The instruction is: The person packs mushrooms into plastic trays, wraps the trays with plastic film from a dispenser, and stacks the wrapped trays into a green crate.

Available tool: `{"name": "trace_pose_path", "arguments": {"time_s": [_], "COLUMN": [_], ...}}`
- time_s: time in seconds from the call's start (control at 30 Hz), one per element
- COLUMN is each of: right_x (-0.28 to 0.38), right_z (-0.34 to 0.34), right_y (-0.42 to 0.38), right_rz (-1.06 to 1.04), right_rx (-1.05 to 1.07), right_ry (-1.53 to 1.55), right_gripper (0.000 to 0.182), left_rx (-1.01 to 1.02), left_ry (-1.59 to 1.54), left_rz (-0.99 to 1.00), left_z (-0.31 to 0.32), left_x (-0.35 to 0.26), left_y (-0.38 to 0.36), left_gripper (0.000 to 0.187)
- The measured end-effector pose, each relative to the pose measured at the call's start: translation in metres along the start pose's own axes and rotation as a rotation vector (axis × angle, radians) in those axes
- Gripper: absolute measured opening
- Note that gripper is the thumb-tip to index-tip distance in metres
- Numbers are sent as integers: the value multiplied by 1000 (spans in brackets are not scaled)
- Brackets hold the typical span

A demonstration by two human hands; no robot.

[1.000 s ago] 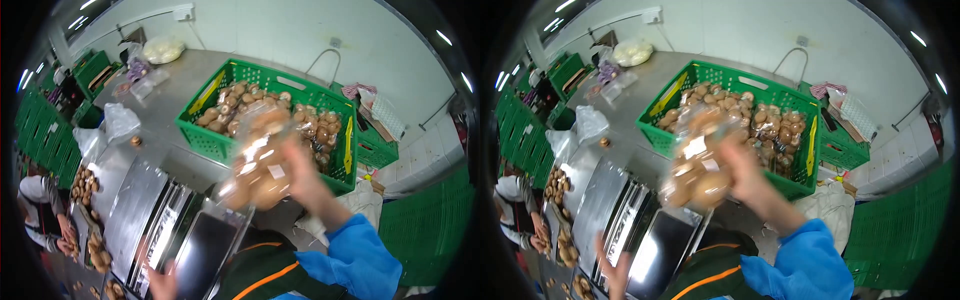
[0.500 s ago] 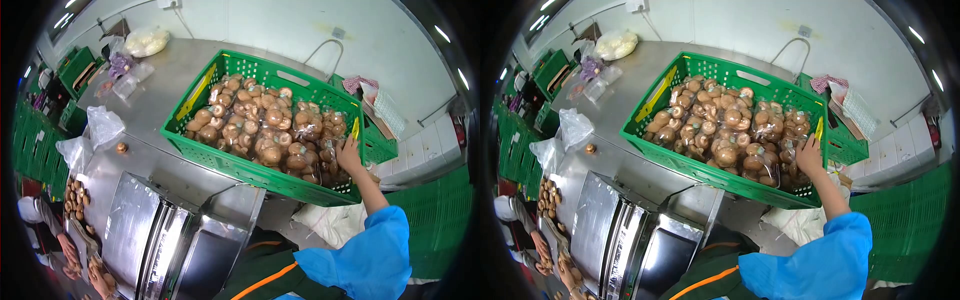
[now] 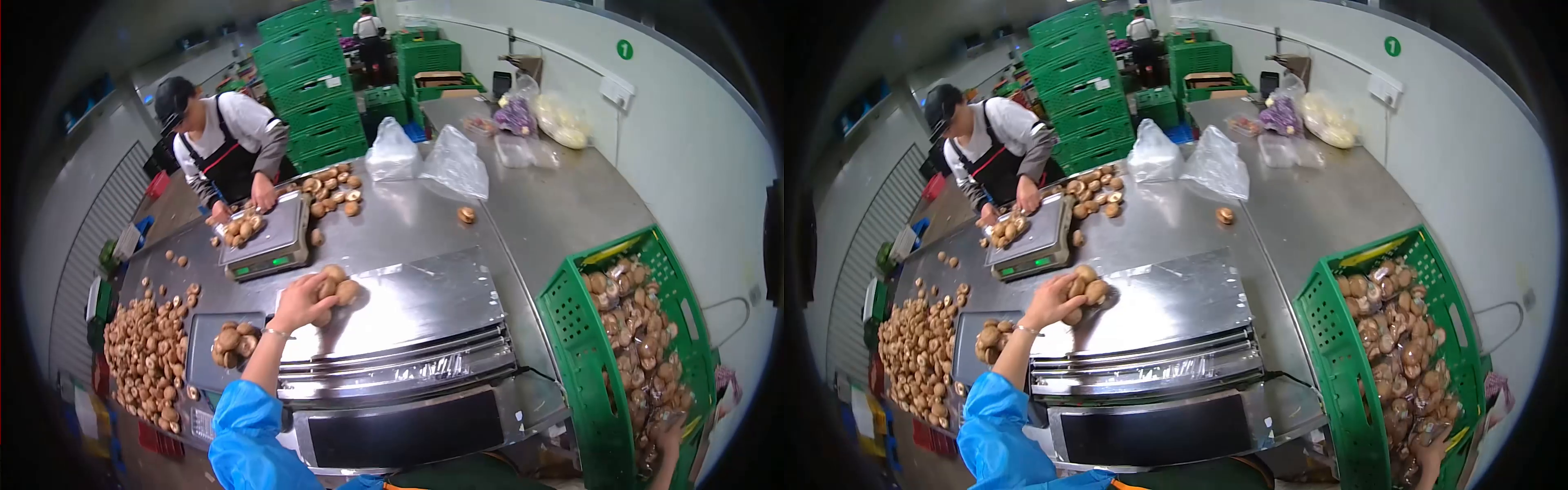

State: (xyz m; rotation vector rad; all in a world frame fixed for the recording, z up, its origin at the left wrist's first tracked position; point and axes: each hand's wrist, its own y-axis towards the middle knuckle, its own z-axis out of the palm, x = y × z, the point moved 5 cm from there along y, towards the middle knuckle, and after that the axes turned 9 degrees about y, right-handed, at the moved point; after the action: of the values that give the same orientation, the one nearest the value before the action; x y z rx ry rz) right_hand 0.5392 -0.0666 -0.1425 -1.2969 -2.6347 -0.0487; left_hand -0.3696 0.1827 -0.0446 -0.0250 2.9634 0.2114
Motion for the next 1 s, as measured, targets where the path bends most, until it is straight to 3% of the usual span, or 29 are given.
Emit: {"name": "trace_pose_path", "arguments": {"time_s": [0.07,0.1,0.13,0.2,0.23,0.27,0.3,0.43,0.47,0.53,0.63,0.67,0.7,0.77,0.8,0.87,0.9,0.93,1.0], "right_x": [31,13,2,11,-8,59,62,62,61,53,179,223,270,388,431,493,507,512,508], "right_z": [-28,-27,-22,0,5,-11,-12,-5,-5,-13,-72,-80,-78,-72,-52,-6,8,10,30], "right_y": [-18,-11,-2,-11,-18,-65,-77,-104,-97,-80,-111,-114,-134,-209,-236,-287,-295,-298,-272], "right_rz": [36,58,53,-194,98,-166,-170,44,49,198,-552,-599,-643,-641,-849,-1232,-1470,-1496,-1210], "right_rx": [-18,-48,-38,716,508,565,572,518,507,520,96,167,166,398,503,602,424,313,448], "right_ry": [-61,-37,-51,-281,-479,-607,-628,172,157,-263,266,364,749,827,786,692,547,510,549], "right_gripper": [116,94,94,64,65,65,65,58,58,58,38,36,35,31,30,31,31,28,25], "left_rx": [-6,2,15,45,40,23,64,144,160,141,139,137,160,178,167,-188,-144,-205,-247], "left_ry": [6,-7,-23,-26,-43,-56,-64,-69,-53,-104,-107,-107,-86,-87,-91,59,-32,-55,141], "left_rz": [-3,14,28,47,99,153,189,342,406,454,529,529,525,540,531,486,428,337,-14], "left_z": [-2,-1,1,6,8,7,7,10,14,23,25,24,25,25,24,0,-23,-39,-39], "left_x": [0,1,2,-1,-7,-13,-20,-60,-71,-83,-99,-102,-105,-108,-107,-109,-107,-98,-64], "left_y": [-2,-2,-1,0,-1,1,1,2,1,3,3,3,4,5,0,-18,-38,-64,-121], "left_gripper": [55,55,55,54,54,53,54,54,54,51,55,55,57,65,65,69,72,68,33]}}
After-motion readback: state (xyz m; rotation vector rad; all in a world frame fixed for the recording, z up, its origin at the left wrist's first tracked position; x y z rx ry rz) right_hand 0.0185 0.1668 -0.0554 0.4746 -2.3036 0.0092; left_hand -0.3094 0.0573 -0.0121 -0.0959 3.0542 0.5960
